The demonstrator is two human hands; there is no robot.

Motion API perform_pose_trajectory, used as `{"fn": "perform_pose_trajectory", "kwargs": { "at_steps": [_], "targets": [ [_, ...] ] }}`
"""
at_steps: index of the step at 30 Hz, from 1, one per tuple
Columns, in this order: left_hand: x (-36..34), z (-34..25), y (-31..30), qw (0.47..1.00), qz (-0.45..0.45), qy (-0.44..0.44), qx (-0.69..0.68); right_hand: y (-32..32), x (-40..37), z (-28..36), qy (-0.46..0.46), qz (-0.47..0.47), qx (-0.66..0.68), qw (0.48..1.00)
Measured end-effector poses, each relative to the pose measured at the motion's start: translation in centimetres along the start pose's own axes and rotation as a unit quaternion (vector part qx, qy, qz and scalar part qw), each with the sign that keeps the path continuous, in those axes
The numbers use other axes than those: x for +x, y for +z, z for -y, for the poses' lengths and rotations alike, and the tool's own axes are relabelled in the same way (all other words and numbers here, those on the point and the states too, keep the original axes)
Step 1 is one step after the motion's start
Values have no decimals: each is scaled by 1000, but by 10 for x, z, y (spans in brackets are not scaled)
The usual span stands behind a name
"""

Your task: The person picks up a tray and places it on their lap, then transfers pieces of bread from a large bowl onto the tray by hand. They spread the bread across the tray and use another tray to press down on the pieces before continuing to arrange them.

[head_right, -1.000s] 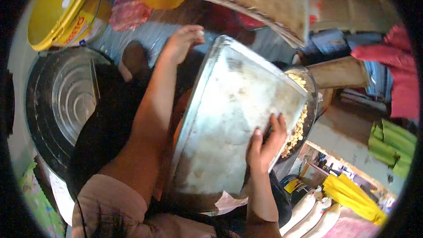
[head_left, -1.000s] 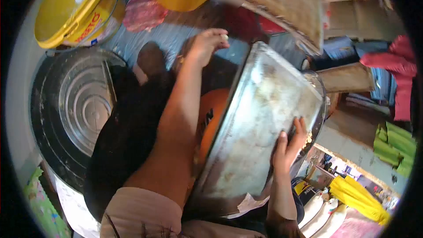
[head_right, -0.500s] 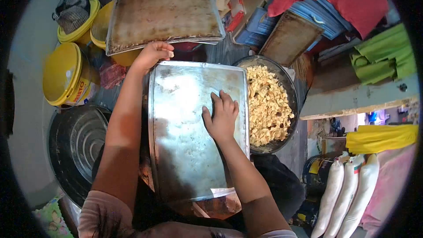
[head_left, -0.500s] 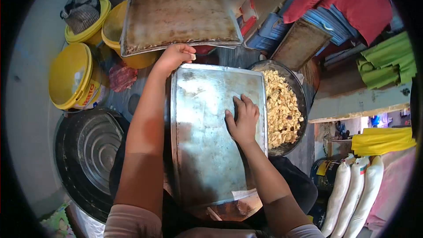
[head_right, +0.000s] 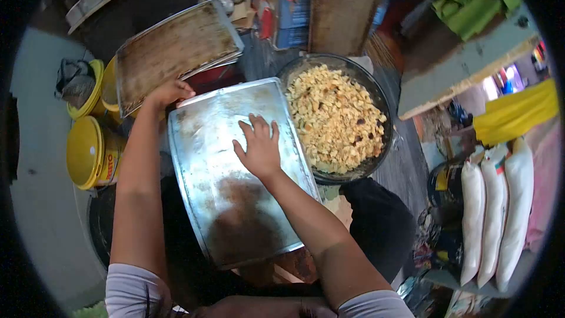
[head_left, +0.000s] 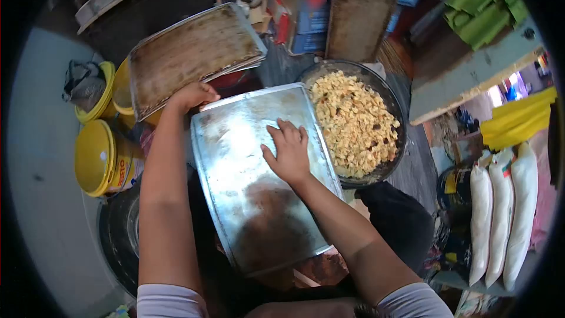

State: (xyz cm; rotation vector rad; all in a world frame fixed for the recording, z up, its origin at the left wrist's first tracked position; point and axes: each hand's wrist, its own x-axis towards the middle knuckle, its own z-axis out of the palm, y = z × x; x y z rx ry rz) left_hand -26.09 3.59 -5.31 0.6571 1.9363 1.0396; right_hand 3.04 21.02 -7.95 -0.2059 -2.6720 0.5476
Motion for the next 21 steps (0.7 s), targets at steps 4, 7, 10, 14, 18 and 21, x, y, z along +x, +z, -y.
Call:
{"fn": "perform_pose_trajectory", "kwargs": {
  "at_steps": [4,7,10,14,18,21],
  "targets": [
    [-13,-19,4,991,-1,13,133,3,0,-2,4,-4,14,1000],
    [-18,-31,16,992,-21,20,126,1,0,-1,23,19,26,999],
    [-11,-27,19,994,-40,-18,104,-1,0,0,20,15,31,999],
    [-5,-17,23,991,-93,-12,94,2,-1,-1,19,9,48,999],
    [-3,-49,82,924,-357,102,89,-10,-2,-5,36,-21,160,986],
    [12,-103,171,867,-392,257,170,-20,10,-50,112,-139,402,898]
  ]
}}
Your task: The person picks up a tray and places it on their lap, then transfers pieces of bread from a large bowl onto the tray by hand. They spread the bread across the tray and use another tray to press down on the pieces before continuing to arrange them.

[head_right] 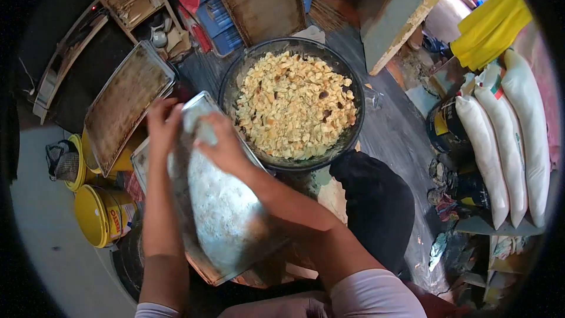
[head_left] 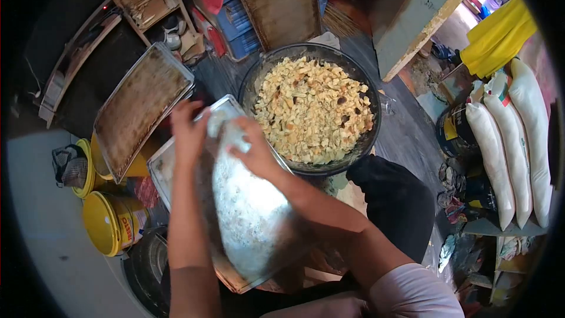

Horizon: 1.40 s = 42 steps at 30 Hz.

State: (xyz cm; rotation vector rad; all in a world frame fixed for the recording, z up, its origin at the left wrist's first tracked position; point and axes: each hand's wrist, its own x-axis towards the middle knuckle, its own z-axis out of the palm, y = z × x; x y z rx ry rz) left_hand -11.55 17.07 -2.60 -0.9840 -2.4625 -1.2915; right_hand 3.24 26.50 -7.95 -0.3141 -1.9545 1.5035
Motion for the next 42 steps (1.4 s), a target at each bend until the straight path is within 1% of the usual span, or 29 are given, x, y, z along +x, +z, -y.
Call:
{"fn": "perform_pose_trajectory", "kwargs": {
  "at_steps": [1,2,4,5,6,8,9,10,12,14,15,16,18,20,22,23,24,26,27,28,29,32,33,36,37,38,40,41,42],
  "targets": [
    [-4,-22,26,998,4,57,-24,-24,14,-3,47,-18,38,998],
    [-5,-61,41,997,52,54,-8,-54,29,-8,97,-37,75,992],
    [-5,-86,89,984,170,45,-3,-102,52,-37,154,-89,-19,984],
    [-5,-88,111,972,225,51,41,-126,61,-58,197,-71,-94,973],
    [-2,-104,120,947,306,20,91,-148,69,-83,237,-51,-168,955],
    [-2,-109,142,901,393,27,181,-180,78,-150,308,20,-299,903],
    [-4,-103,151,900,394,29,187,-186,82,-155,344,35,-365,864],
    [-7,-93,160,915,375,47,142,-193,89,-161,375,49,-430,820],
    [-10,-76,169,926,360,63,98,-198,96,-195,362,39,-455,813],
    [-11,-64,168,919,389,-1,62,-193,100,-198,380,42,-452,806],
    [-12,-62,168,930,362,40,36,-187,98,-209,383,93,-477,785],
    [-10,-61,166,927,372,34,32,-179,94,-210,394,98,-477,780],
    [-3,-60,167,912,407,-3,-52,-169,85,-208,357,155,-503,772],
    [-5,-58,168,912,409,13,-15,-166,72,-205,335,170,-512,772],
    [-6,-60,164,898,440,-5,3,-162,58,-183,293,300,-540,730],
    [-8,-56,167,897,442,-9,0,-160,56,-172,317,335,-514,723],
    [-8,-57,166,896,443,-7,-2,-162,53,-178,319,334,-514,723],
    [-7,-58,167,896,444,-15,13,-175,54,-198,332,466,-428,700],
    [-7,-58,167,896,444,-18,12,-184,73,-194,306,486,-330,749],
    [-4,-59,167,892,451,-21,23,-183,90,-169,295,433,-392,756],
    [-5,-60,167,886,461,-24,34,-183,106,-171,360,373,-363,775],
    [-5,-63,165,887,459,-45,18,-153,115,-199,351,137,-444,813],
    [-6,-60,166,890,454,-34,19,-141,109,-208,353,134,-442,814],
    [-5,-59,167,887,459,-37,10,-107,68,-230,327,244,-499,764],
    [-4,-61,166,887,460,-37,9,-101,56,-224,311,283,-516,746],
    [-2,-64,165,884,466,-40,14,-99,40,-217,311,284,-517,745],
    [-3,-63,165,881,470,-46,17,-98,16,-179,287,381,-526,704],
    [-6,-59,168,887,459,-37,16,-97,7,-178,287,381,-527,703],
    [-7,-57,169,893,449,-27,16,-96,-1,-181,295,345,-549,702]
  ]
}}
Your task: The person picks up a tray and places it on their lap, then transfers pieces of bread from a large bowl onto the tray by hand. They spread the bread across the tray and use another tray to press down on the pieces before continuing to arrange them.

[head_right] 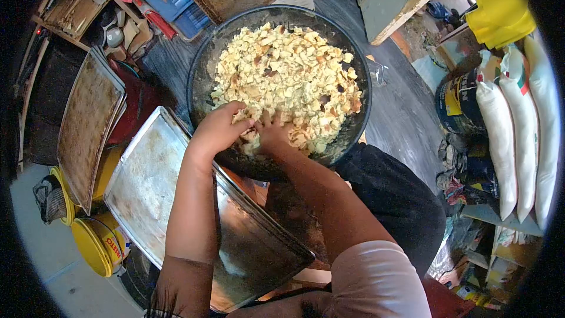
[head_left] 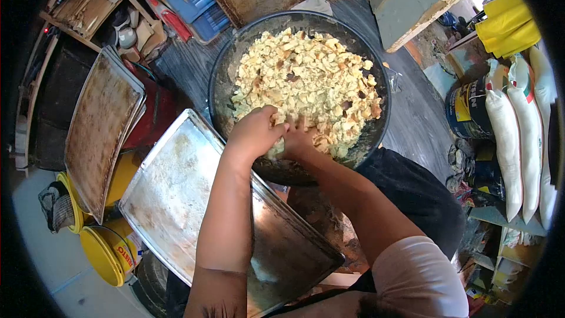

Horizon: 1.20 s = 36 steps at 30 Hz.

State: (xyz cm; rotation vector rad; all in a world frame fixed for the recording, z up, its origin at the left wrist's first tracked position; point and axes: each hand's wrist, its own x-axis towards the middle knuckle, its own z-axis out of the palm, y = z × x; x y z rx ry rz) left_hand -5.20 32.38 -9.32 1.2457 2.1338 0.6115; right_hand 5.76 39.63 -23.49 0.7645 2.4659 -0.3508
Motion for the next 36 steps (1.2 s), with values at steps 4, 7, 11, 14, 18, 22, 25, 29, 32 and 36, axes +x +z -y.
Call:
{"fn": "perform_pose_trajectory", "kwargs": {
  "at_steps": [4,7,11,14,18,22,25,29,32,36],
  "targets": [
    [-1,-5,-4,1000,4,-16,5,26,44,-1,53,-76,66,993],
    [-3,-6,-3,1000,-2,-25,13,28,65,-12,29,-120,103,987],
    [-1,-10,-6,999,13,-39,35,22,74,-33,9,-168,167,972],
    [1,-10,-10,999,3,-32,23,27,76,-56,-34,-195,245,949],
    [5,-9,-10,978,-177,23,-109,0,49,-74,-25,-260,522,812],
    [-6,1,-36,935,-207,82,-276,-66,-15,-79,-20,-258,593,763],
    [-54,-1,-53,908,-207,13,-364,-127,-89,-35,-120,-265,607,739],
    [-145,0,-55,805,-149,-86,-567,-153,-157,45,-194,-125,547,805],
    [-195,13,-43,749,-162,-69,-638,-133,-178,100,-338,-90,590,728],
    [-234,59,-30,760,-235,-78,-601,-117,-195,140,-276,-80,559,778]
  ]
}}
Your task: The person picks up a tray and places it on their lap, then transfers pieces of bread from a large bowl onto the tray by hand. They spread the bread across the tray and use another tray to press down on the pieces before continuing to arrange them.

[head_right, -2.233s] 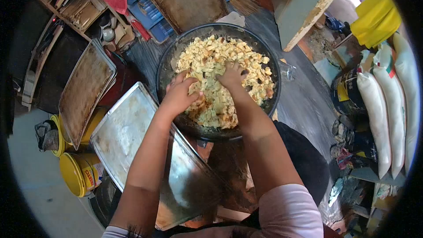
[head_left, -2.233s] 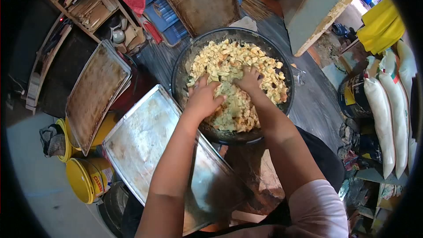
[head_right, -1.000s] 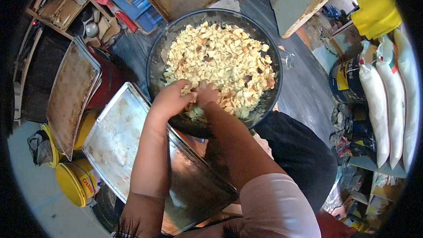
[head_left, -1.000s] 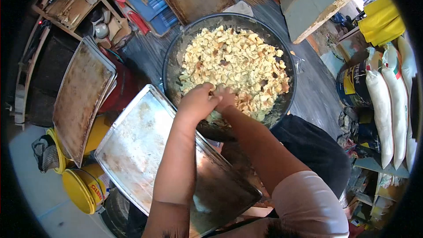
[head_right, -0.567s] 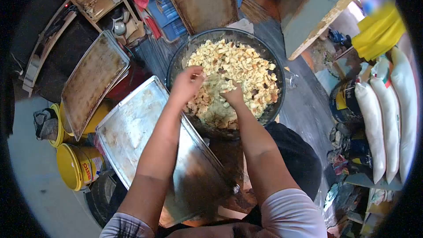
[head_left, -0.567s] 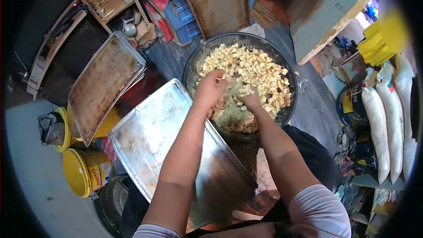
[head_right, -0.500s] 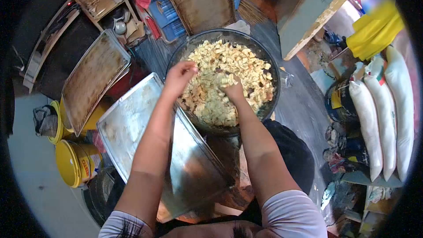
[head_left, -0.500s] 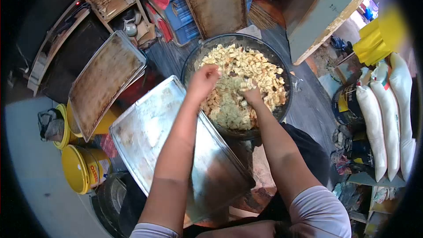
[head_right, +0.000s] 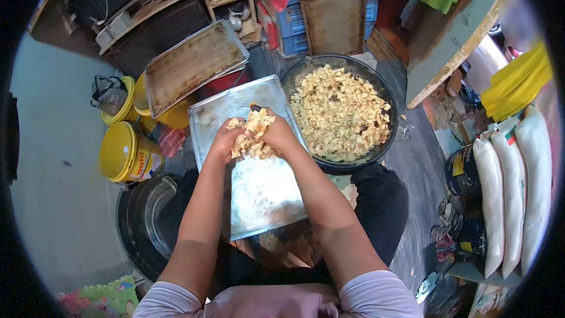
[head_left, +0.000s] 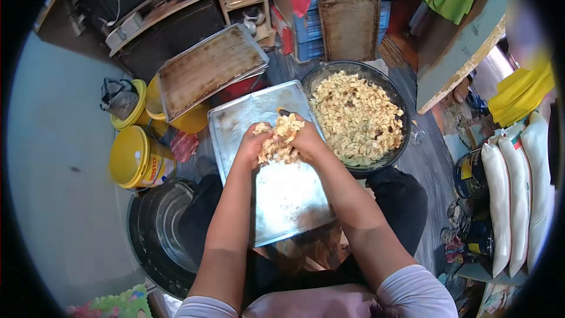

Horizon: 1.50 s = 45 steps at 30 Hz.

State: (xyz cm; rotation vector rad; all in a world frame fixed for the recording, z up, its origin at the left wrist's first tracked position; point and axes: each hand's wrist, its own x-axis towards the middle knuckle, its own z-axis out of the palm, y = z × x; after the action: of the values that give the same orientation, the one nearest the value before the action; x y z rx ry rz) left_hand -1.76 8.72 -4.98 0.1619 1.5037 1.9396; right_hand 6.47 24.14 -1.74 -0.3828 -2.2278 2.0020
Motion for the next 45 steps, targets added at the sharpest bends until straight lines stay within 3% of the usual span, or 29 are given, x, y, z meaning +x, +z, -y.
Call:
{"fn": "perform_pose_trajectory", "kwargs": {
  "at_steps": [2,4,5,6,8,10,11,12,14,18,20,21,25,27,30,32,34,36,38,41,44,45],
  "targets": [
    [-13,2,-11,999,-43,26,8,7,-8,10,21,-14,-84,996],
    [-28,-3,-17,997,-81,21,2,15,-10,-7,-41,13,-2,999],
    [-33,-5,-19,994,-100,28,13,18,-13,-16,12,42,-11,999],
    [-37,-2,-23,995,-100,29,12,17,-29,-3,-50,18,-214,975],
    [-40,12,-31,977,-166,109,79,38,-68,-6,-49,-18,-404,913],
    [-40,31,-38,973,-178,131,68,51,-97,-17,-82,46,-519,850],
    [-40,34,-40,947,-185,209,162,55,-110,-16,-83,95,-529,839],
    [-42,33,-37,906,-188,283,253,62,-121,-20,-116,107,-508,847],
    [-50,30,-30,893,-183,279,301,65,-142,-25,-156,175,-510,828],
    [-70,25,-26,847,-109,252,455,45,-155,-28,-179,208,-518,810],
    [-94,16,-17,777,-64,162,605,27,-156,-41,-151,155,-528,821],
    [-98,22,-21,774,-64,155,610,18,-155,-39,-140,120,-511,839],
    [-140,17,-1,721,-101,206,654,-5,-152,-41,-137,41,-448,883],
    [-160,18,13,739,-60,191,643,-8,-151,-41,-112,16,-286,952],
    [-176,34,28,757,14,213,618,-5,-149,-42,-134,-11,-212,968],
    [-174,46,35,740,-6,243,627,2,-149,-36,-96,-34,-164,981],
    [-164,51,32,725,-13,245,644,4,-147,-33,14,-43,-86,995],
    [-156,53,30,711,-16,244,659,4,-146,-32,24,-58,-84,995],
    [-150,51,26,744,0,207,635,0,-144,-34,34,-72,-83,993],
    [-154,42,24,750,22,211,627,-8,-140,-39,-3,-78,-197,977],
    [-158,35,27,745,41,217,629,-9,-137,-37,-202,-75,-302,929],
    [-156,33,30,748,14,241,618,-11,-137,-35,-190,-9,-314,930]
  ]
}}
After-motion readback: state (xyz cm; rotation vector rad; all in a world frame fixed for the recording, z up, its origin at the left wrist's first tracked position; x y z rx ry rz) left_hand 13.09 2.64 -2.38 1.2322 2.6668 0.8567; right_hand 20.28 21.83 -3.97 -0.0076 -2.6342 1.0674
